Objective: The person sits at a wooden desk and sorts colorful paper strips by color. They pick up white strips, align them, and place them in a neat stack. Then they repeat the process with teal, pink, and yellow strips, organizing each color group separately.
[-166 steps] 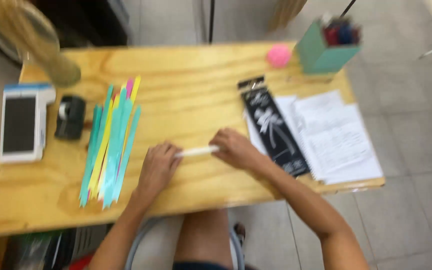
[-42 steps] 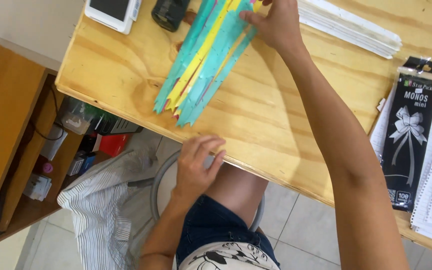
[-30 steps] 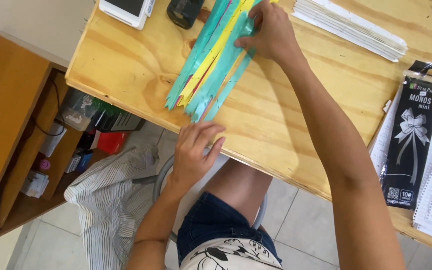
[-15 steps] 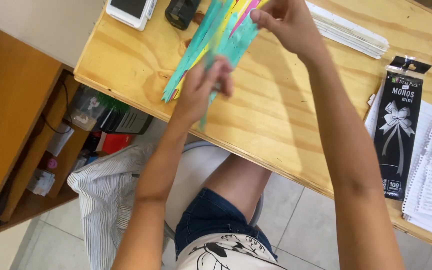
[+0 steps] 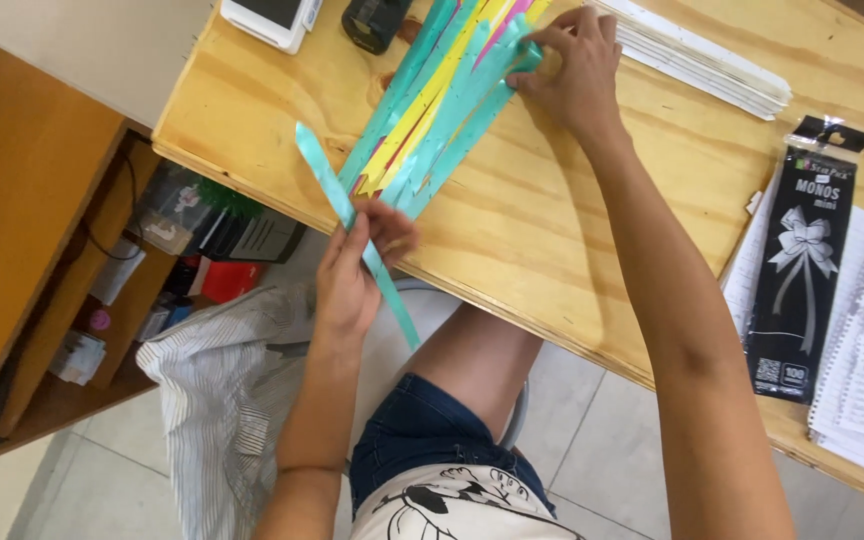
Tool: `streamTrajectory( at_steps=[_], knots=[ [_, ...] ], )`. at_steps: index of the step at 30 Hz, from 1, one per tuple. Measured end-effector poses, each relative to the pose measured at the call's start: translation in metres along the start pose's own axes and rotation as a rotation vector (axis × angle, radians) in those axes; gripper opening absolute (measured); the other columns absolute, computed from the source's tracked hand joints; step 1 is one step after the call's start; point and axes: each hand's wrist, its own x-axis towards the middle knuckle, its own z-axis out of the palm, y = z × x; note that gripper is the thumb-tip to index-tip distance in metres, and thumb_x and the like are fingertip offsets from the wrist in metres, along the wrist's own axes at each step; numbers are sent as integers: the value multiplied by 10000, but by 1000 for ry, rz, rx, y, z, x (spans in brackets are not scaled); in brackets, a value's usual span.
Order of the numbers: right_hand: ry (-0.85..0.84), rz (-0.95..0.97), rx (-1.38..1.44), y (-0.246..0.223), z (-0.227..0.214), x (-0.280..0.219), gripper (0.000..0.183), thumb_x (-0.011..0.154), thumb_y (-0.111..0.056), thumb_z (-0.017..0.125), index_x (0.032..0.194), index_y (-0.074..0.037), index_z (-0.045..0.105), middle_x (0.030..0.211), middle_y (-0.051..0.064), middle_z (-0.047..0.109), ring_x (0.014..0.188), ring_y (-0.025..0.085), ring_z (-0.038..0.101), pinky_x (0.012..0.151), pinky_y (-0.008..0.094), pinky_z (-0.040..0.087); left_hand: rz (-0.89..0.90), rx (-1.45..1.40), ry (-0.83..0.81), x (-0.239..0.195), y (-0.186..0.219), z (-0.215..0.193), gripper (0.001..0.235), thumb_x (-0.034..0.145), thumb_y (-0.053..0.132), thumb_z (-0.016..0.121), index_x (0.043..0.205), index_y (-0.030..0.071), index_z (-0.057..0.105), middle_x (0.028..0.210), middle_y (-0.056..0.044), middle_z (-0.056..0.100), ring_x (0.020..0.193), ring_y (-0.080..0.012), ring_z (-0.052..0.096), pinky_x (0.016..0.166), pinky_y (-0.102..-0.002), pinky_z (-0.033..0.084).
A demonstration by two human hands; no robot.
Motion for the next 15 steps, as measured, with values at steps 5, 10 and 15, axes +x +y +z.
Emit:
streamTrajectory(
  at_steps=[5, 10, 15],
  knots=[
    [-91, 6, 792, -74, -69, -52, 396, 924, 179, 595, 1256, -38, 605, 906, 112, 646, 871, 160, 657, 762, 265, 536, 132, 34, -109, 29, 5, 38, 274, 1092, 214, 510, 1195, 7, 656, 1239, -200, 702, 1206, -311, 684, 1101, -420, 563],
    [-454, 66, 853, -133, -151, -101, 966, 871, -29, 794, 1630, -90, 198, 899, 150, 690, 833, 183, 694, 918, 301, 575, 184, 31, -258, 30, 2, 69, 347, 1115, 289, 498, 1237, -7, 633, 1320, -193, 669, 1296, -282, 638, 1195, -405, 503],
    [-320, -58, 366, -155, -124, -112, 900, 901, -117, 880, 1601, -140, 315, 939, 59, 671, 824, 146, 695, 805, 280, 619, -200, -284, -364, 11, -43, 79, 598, 1047, 530, 542, 1406, 53, 569, 1432, -182, 617, 1323, -366, 607, 1091, -527, 521]
  ],
)
